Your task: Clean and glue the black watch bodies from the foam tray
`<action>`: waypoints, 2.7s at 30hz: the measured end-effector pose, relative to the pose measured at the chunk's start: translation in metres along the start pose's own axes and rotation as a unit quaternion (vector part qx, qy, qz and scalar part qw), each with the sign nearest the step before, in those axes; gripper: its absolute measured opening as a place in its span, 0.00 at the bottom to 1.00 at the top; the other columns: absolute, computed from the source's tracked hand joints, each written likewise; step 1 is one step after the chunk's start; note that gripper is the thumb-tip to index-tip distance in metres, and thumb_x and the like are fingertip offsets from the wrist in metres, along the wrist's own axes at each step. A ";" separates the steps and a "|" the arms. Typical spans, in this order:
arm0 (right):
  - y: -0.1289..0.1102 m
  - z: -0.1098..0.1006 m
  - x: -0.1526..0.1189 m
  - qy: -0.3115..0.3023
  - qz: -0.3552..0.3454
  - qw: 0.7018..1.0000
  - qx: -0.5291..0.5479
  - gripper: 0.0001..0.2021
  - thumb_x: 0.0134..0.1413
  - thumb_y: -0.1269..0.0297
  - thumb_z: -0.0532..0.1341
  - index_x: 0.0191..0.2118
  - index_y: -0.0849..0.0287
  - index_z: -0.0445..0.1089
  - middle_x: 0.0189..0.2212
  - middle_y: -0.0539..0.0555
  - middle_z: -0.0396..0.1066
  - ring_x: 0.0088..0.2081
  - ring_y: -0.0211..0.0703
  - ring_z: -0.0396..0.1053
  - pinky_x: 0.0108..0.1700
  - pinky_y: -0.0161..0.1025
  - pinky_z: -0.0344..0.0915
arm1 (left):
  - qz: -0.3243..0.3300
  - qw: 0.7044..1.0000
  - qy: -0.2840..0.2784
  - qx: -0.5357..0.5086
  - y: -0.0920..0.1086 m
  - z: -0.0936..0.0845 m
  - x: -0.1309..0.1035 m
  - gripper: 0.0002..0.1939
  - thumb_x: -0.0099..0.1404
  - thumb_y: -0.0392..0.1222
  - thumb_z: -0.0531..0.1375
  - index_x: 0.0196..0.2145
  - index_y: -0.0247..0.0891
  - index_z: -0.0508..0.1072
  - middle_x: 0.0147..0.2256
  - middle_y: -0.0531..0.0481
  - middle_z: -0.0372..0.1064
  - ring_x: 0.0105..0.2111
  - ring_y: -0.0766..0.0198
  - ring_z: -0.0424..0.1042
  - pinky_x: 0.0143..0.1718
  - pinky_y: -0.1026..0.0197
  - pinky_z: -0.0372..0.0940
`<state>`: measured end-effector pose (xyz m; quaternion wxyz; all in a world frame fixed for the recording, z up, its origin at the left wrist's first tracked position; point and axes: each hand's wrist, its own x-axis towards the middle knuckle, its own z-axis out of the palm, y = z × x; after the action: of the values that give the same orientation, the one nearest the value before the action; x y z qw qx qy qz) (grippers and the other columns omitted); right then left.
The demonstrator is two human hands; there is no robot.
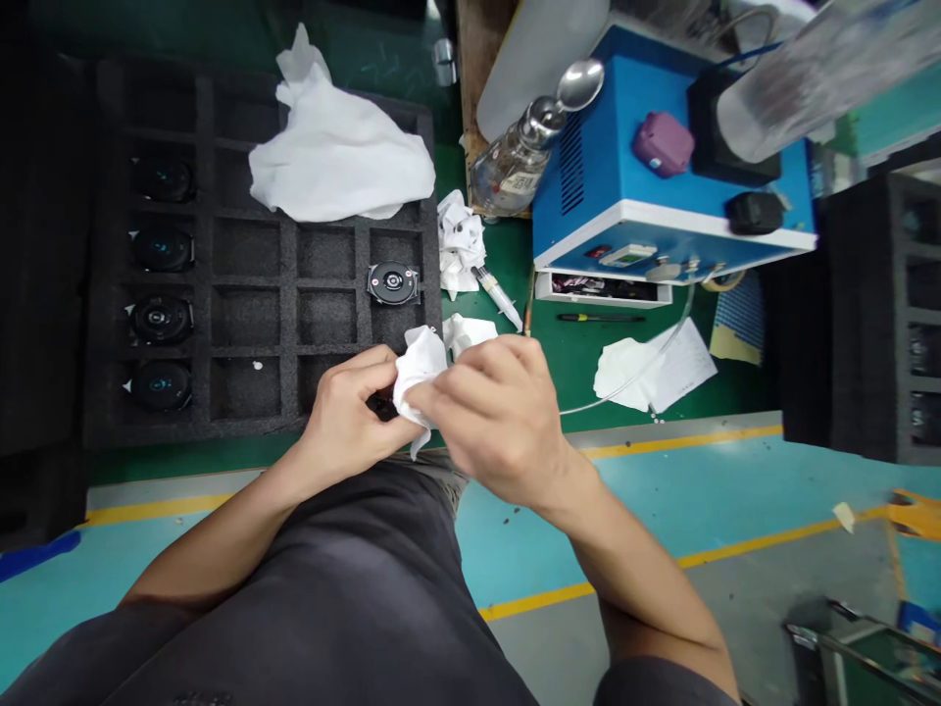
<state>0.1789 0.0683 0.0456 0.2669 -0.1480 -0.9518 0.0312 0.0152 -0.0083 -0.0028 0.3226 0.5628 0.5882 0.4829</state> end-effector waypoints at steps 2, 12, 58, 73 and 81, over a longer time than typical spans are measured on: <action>0.003 0.004 -0.006 0.050 0.124 0.982 0.130 0.07 0.60 0.74 0.64 0.39 0.53 0.74 0.27 0.47 0.71 0.31 0.40 0.67 0.37 0.43 0.62 | 0.011 0.999 0.028 -0.021 -0.001 -0.001 0.000 0.07 0.58 0.32 0.64 0.35 0.37 0.80 0.28 0.54 0.66 0.28 0.67 0.67 0.29 0.63 0.59; -0.015 0.046 -0.030 0.248 0.388 0.797 0.390 0.00 0.63 0.67 0.63 0.39 0.55 0.72 0.39 0.54 0.71 0.43 0.43 0.72 0.45 0.40 0.71 | 0.093 0.986 0.141 -0.003 -0.008 0.004 -0.001 0.17 0.64 0.32 0.65 0.51 0.38 0.80 0.33 0.52 0.70 0.32 0.68 0.71 0.34 0.65 0.67; 0.040 -0.026 -0.079 0.052 0.303 0.942 -0.132 0.04 0.64 0.67 0.64 0.38 0.54 0.77 0.32 0.52 0.79 0.36 0.47 0.72 0.38 0.43 0.68 | -0.035 0.984 -0.043 -0.171 0.002 -0.012 0.007 0.09 0.70 0.41 0.63 0.46 0.38 0.80 0.46 0.43 0.78 0.43 0.59 0.77 0.42 0.59 0.73; -0.010 0.016 -0.031 0.143 0.260 0.944 0.145 0.09 0.65 0.73 0.61 0.44 0.54 0.77 0.29 0.50 0.74 0.31 0.41 0.68 0.35 0.41 0.67 | 0.071 0.991 -0.074 -0.085 -0.002 -0.012 0.005 0.12 0.69 0.34 0.63 0.49 0.39 0.78 0.47 0.43 0.77 0.47 0.60 0.76 0.49 0.59 0.71; -0.005 0.000 -0.027 0.128 0.178 0.976 0.014 0.07 0.61 0.74 0.64 0.39 0.54 0.74 0.30 0.50 0.77 0.32 0.42 0.70 0.37 0.43 0.67 | 0.107 0.994 -0.008 -0.005 -0.003 -0.003 0.004 0.18 0.67 0.31 0.63 0.53 0.37 0.77 0.40 0.46 0.75 0.37 0.65 0.74 0.35 0.64 0.69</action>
<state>0.1997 0.0558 0.0326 0.3784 -0.3138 -0.8678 0.0723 0.0102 -0.0046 -0.0041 0.2769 0.6247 0.5196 0.5129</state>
